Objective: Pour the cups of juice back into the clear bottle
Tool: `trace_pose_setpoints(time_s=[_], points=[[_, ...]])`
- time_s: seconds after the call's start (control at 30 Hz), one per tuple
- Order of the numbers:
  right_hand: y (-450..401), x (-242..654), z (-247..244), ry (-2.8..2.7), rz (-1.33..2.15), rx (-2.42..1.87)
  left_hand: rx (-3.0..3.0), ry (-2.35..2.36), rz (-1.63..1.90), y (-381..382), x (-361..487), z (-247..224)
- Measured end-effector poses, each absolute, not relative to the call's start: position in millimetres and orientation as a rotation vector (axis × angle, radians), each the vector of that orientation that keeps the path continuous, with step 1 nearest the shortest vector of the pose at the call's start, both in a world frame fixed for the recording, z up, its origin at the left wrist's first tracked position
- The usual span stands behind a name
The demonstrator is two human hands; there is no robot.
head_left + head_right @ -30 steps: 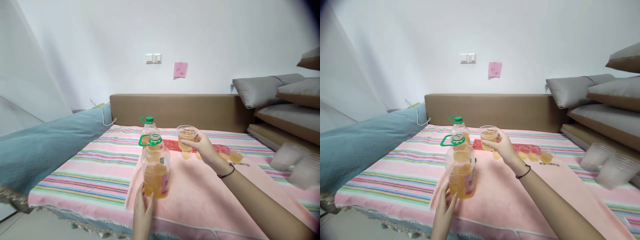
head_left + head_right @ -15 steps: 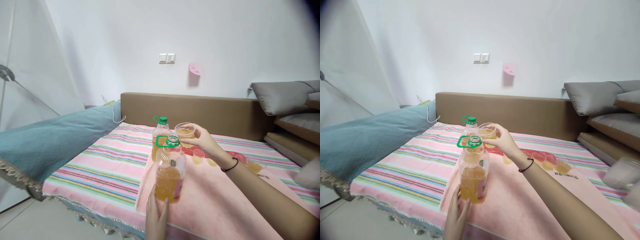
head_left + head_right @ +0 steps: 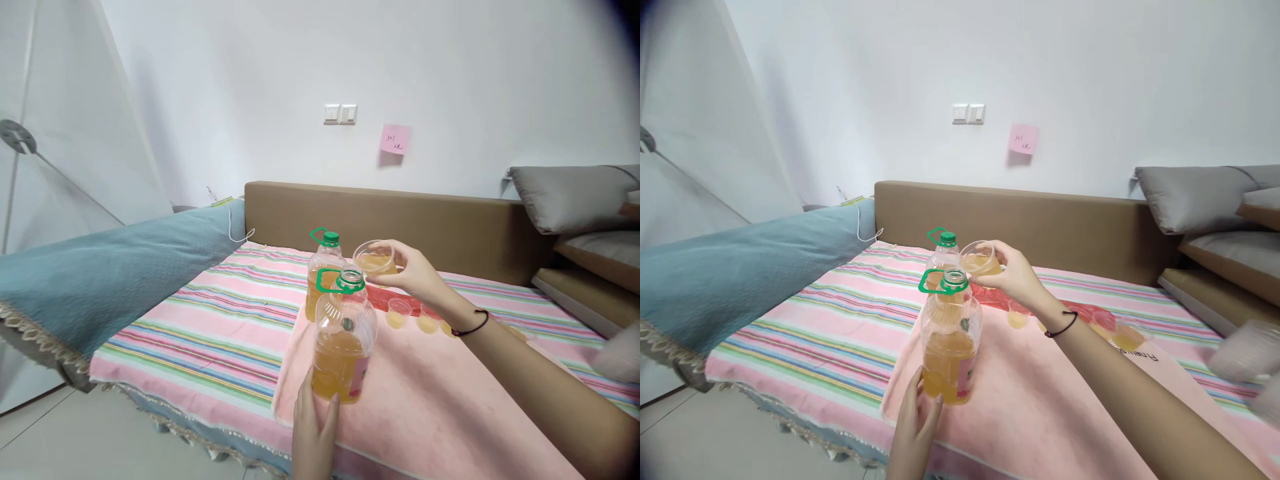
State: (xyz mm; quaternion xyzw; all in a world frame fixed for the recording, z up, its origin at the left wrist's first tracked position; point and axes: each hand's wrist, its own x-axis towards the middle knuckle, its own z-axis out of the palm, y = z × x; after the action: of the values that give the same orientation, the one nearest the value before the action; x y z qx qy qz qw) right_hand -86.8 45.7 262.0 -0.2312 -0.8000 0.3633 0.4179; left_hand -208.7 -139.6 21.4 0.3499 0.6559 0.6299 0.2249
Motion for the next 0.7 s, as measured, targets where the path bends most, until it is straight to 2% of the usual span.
trace_pose_setpoints(time_s=[0.7], points=[[54.1, -81.1, 269.8, -2.130, 0.699, -0.633, 1.008, 1.816, 1.717, -143.0, -207.5, 25.9]])
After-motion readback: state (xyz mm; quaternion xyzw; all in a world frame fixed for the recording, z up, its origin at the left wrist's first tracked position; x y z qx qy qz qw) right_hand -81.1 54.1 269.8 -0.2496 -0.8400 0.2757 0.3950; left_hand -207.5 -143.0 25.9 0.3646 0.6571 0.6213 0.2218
